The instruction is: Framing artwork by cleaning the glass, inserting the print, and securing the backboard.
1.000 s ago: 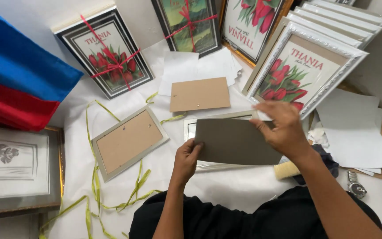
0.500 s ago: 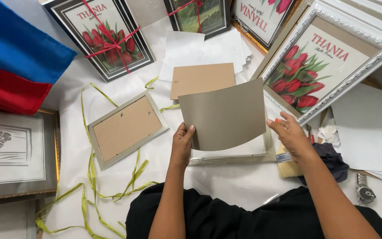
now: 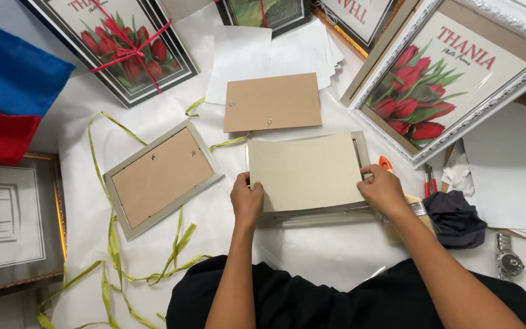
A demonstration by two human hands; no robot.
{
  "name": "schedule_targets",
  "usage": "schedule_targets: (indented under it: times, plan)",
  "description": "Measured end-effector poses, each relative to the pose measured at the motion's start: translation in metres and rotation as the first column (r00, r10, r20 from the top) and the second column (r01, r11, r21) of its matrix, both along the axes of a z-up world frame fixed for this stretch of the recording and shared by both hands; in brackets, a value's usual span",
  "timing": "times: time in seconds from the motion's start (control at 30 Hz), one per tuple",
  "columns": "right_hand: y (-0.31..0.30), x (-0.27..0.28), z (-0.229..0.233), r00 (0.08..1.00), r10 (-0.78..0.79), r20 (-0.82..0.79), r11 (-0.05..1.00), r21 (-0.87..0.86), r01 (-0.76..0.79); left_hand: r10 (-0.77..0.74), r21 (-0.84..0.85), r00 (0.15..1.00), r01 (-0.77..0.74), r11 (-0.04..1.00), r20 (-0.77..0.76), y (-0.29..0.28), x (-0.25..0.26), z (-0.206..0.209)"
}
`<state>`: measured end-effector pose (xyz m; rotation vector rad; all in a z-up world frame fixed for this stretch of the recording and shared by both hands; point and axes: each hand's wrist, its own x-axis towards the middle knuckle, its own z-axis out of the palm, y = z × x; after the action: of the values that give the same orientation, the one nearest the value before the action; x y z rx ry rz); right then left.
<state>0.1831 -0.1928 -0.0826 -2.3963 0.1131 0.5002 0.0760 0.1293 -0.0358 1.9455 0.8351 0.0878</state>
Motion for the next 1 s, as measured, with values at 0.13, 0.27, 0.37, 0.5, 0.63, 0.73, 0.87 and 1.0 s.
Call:
schedule_targets:
  times: [0.13,0.27,0.37,0.5,0.63,0.73,0.87,1.0]
  plan:
    - [0.006,-0.005,0.001,0.999,0.047,-0.024,0.993,-0.108,-0.050,-0.055,0.147,0.995,0.067,0.987,-0.083,-0.010,0.001,0.018]
    - [0.006,-0.004,0.013,0.997,0.058,-0.049,0.990,-0.123,-0.063,-0.060,0.181,0.986,0.088,0.980,-0.155,-0.015,0.001,0.025]
    - [0.005,-0.006,0.017,0.997,0.062,-0.050,0.984,-0.162,-0.069,-0.082,0.212,0.978,0.123,0.969,-0.192,-0.017,0.000,0.019]
    - [0.012,-0.009,0.030,0.997,0.063,-0.051,0.984,-0.162,-0.070,-0.130,0.295,0.958,0.206,0.933,-0.257,-0.022,-0.002,0.032]
    - [0.017,-0.015,0.049,0.979,0.202,-0.040,0.955,-0.214,-0.206,-0.139,0.401,0.908,0.307,0.863,-0.395,-0.021,-0.002,0.024]
    - [0.021,-0.024,0.063,0.964,0.252,-0.082,0.919,-0.292,-0.265,-0.173,0.362,0.867,0.366,0.857,-0.468,-0.018,-0.003,0.011]
    - [0.019,-0.021,0.050,0.963,0.258,-0.073,0.910,-0.317,-0.268,-0.209,0.322,0.850,0.394,0.861,-0.483,-0.013,-0.003,-0.001]
    - [0.015,-0.019,0.038,0.967,0.251,-0.036,0.927,-0.278,-0.251,-0.244,0.285,0.853,0.403,0.870,-0.462,-0.022,-0.002,0.023]
